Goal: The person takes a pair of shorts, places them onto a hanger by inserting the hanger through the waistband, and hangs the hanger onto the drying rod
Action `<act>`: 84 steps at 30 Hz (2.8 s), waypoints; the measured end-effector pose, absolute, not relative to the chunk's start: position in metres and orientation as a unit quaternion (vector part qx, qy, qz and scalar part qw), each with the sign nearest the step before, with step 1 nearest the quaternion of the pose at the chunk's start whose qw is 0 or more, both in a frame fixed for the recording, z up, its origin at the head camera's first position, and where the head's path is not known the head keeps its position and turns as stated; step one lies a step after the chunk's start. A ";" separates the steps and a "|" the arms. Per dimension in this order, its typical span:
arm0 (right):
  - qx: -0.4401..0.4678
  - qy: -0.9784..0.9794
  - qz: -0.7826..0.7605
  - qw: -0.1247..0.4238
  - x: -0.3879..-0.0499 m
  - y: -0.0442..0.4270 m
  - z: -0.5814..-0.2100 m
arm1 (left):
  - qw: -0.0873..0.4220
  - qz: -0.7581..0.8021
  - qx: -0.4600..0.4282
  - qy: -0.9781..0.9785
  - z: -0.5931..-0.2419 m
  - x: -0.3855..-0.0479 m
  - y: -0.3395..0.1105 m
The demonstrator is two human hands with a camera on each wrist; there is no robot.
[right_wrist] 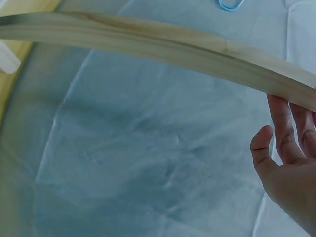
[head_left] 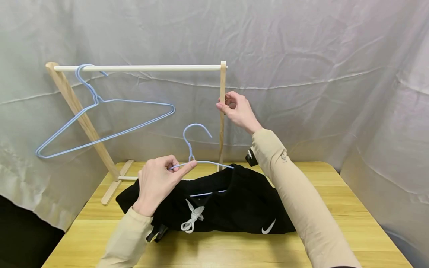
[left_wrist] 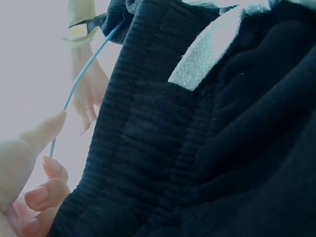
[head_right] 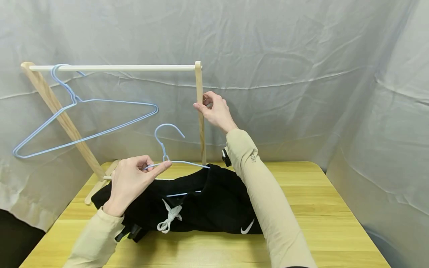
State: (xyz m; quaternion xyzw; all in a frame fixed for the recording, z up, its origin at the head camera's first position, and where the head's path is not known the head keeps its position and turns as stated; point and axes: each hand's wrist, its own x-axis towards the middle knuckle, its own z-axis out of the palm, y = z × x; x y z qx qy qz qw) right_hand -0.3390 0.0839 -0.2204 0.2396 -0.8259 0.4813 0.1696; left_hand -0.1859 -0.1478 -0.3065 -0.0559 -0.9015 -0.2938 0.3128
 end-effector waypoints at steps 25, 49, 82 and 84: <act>0.240 -0.836 0.467 0.157 -0.343 0.082 -0.219 | 0.400 -0.256 0.033 -0.879 -0.218 -0.185 -0.209; 0.238 -0.839 0.461 0.163 -0.350 0.085 -0.221 | 0.570 -0.282 0.080 -0.768 -0.147 -0.208 -0.253; 0.244 -0.838 0.458 0.167 -0.346 0.085 -0.222 | 0.481 -0.401 0.111 -0.772 -0.163 -0.277 -0.225; 0.245 -0.838 0.459 0.165 -0.345 0.086 -0.222 | 0.473 -0.401 0.107 -0.777 -0.163 -0.279 -0.221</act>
